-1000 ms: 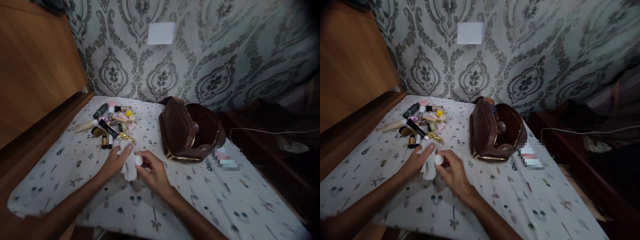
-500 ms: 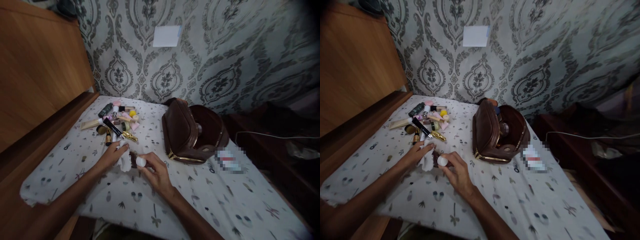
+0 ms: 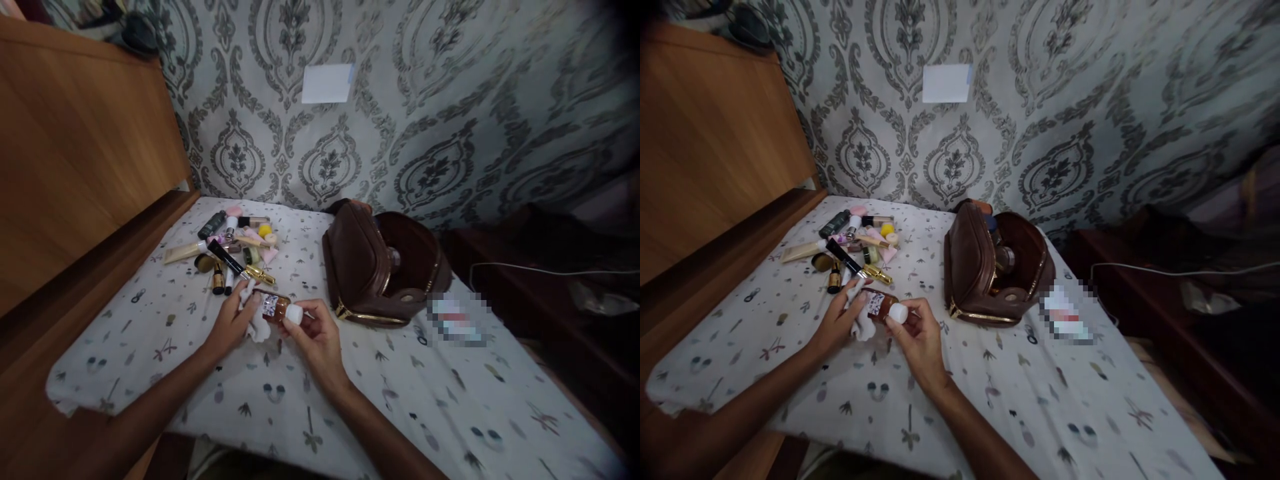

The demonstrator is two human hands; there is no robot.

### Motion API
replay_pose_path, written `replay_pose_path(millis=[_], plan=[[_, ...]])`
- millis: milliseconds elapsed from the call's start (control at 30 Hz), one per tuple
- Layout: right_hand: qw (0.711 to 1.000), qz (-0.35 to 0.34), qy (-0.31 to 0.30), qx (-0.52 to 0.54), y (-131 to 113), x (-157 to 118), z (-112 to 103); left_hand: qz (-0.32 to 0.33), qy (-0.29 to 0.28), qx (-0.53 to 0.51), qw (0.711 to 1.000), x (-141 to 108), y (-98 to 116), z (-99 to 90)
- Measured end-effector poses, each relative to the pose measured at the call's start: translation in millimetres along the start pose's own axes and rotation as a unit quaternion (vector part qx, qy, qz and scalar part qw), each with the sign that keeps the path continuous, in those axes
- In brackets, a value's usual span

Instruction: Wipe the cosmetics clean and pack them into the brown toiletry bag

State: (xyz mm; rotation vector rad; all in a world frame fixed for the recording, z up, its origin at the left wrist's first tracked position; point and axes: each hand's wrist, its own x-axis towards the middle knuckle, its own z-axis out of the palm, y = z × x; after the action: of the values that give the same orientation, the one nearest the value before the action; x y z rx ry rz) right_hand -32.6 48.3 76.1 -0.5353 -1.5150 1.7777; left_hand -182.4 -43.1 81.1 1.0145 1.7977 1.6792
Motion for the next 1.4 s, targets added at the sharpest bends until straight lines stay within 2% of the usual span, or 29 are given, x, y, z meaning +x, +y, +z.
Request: replay_pose_path(millis=[100, 267, 333, 467, 533, 600, 667, 767, 833, 900, 967, 1067, 1133, 1200, 1267, 1400], plan=[[1.0, 0.013, -0.012, 0.006, 2.0, -1.9, 0.8, 0.042, -0.017, 0.036, 0.998, -1.5, 2.3, -1.3], [0.999, 0.026, -0.04, 0.026, 5.3, -3.9, 3.6, 0.01, -0.007, -0.032, 0.999, 0.6, -0.7, -0.2], [0.998, 0.027, -0.046, 0.025, 6.3, -4.5, 4.3, 0.007, -0.005, -0.029, 1.0, 1.4, -1.7, -0.8], [0.999, 0.029, -0.044, 0.011, 7.5, -5.6, 5.1, 0.061, 0.007, 0.102, 0.993, 0.6, 0.6, -3.5], [0.999, 0.029, -0.038, 0.004, 8.1, -6.0, 5.7, 0.136, 0.013, 0.201, 0.97, -2.0, 2.5, -2.3], [0.999, 0.026, -0.036, -0.001, 8.8, -6.4, 6.6, 0.224, 0.01, 0.281, 0.933, -6.3, 3.5, 1.8], [0.999, 0.023, -0.043, -0.007, 9.3, -6.6, 7.3, 0.294, -0.018, 0.331, 0.896, -10.8, 3.1, 7.3], [0.999, 0.018, -0.045, -0.009, 8.3, -5.4, 6.5, 0.344, -0.073, 0.373, 0.859, -13.9, 1.0, 11.5], [0.999, 0.02, -0.039, 0.0, 6.3, -3.2, 4.3, 0.35, -0.087, 0.387, 0.849, -12.1, -0.5, 8.7], [0.999, 0.029, -0.034, 0.013, 3.8, -0.4, 1.0, 0.334, -0.083, 0.383, 0.857, -8.6, -1.1, 2.2], [0.999, 0.036, -0.024, 0.028, 1.5, 2.2, -2.5, 0.292, -0.07, 0.349, 0.888, -5.3, -0.6, -5.0], [0.998, 0.036, -0.008, 0.048, -0.2, 4.7, -6.4, 0.174, -0.053, 0.233, 0.955, -3.1, 1.1, -11.2], [0.998, 0.034, -0.009, 0.054, 0.0, 5.4, -7.4, 0.077, -0.061, 0.12, 0.988, -2.7, 1.2, -10.7], [0.998, 0.033, -0.021, 0.052, 1.5, 5.8, -7.3, -0.001, -0.059, 0.014, 0.998, -2.3, 0.6, -7.9], [0.998, 0.031, -0.03, 0.049, 4.1, 6.2, -6.4, -0.036, -0.038, -0.044, 0.998, -2.3, 0.2, -4.9], [0.998, 0.037, -0.005, 0.041, 10.4, 7.7, -4.6, -0.004, -0.026, -0.025, 0.999, -5.3, 4.5, -2.4]])
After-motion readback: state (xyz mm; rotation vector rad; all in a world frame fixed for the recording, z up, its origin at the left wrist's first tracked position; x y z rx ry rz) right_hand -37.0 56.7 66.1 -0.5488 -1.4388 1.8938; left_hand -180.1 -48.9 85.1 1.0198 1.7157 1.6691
